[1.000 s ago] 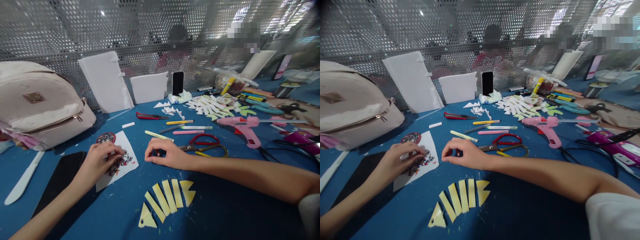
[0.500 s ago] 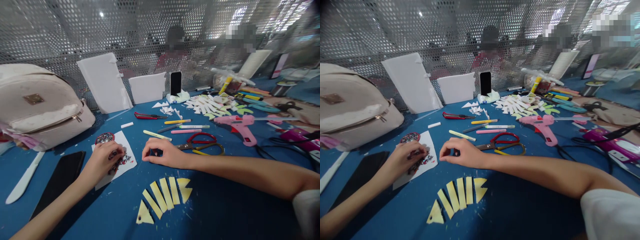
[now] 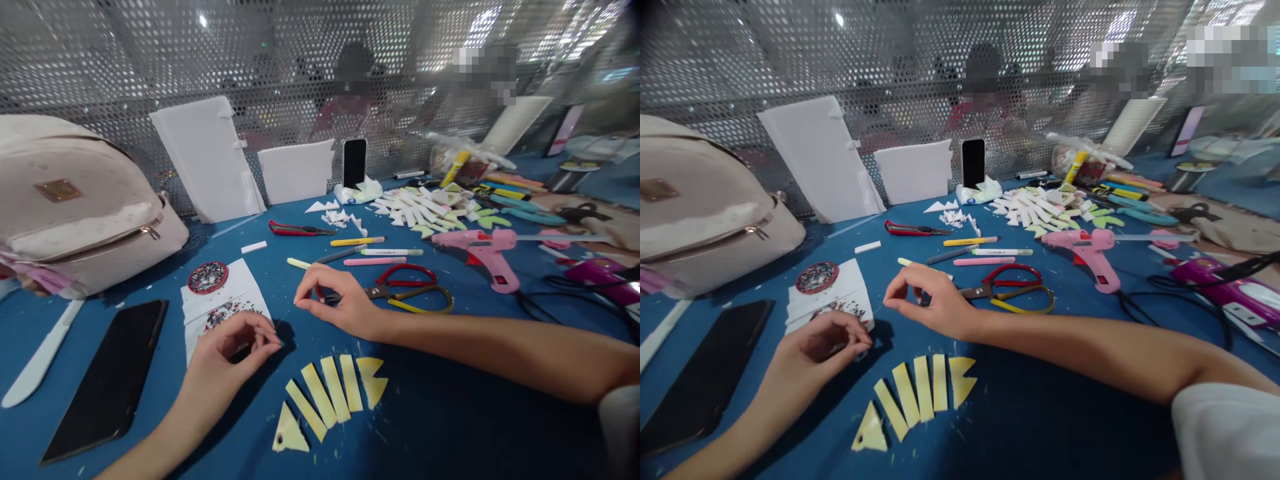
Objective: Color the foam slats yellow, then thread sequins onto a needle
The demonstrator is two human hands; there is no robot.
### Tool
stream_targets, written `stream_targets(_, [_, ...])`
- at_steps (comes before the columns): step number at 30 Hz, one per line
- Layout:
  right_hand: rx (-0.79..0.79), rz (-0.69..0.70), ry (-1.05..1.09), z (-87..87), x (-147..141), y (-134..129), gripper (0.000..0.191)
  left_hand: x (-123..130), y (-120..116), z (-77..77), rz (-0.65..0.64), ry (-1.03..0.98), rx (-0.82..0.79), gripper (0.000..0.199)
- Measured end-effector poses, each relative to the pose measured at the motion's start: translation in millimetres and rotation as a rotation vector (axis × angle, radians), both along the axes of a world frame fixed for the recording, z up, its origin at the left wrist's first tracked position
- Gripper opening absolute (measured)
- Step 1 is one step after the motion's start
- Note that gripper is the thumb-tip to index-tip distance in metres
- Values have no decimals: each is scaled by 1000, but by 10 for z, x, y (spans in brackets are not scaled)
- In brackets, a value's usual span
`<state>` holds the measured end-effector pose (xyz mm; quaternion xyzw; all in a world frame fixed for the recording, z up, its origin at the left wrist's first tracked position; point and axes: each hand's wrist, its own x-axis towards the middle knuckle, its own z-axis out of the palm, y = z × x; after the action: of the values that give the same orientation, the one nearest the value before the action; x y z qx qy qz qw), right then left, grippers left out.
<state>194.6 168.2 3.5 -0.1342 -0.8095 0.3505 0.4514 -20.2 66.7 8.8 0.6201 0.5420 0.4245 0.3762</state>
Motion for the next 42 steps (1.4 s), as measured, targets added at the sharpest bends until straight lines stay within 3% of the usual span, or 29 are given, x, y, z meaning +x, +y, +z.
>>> stream_targets(11, [153, 90, 2, 10, -13, -7, 8, -34, 1, -42, 34, -66, 38, 15])
stream_targets(20, [120, 29, -4, 16, -6, -1, 10, -59, -34, -52, 37, -69, 20, 15])
stream_targets(42, [81, 43, -17, 0, -5, 10, 7, -64, -40, -62, 13, -91, 39, 18])
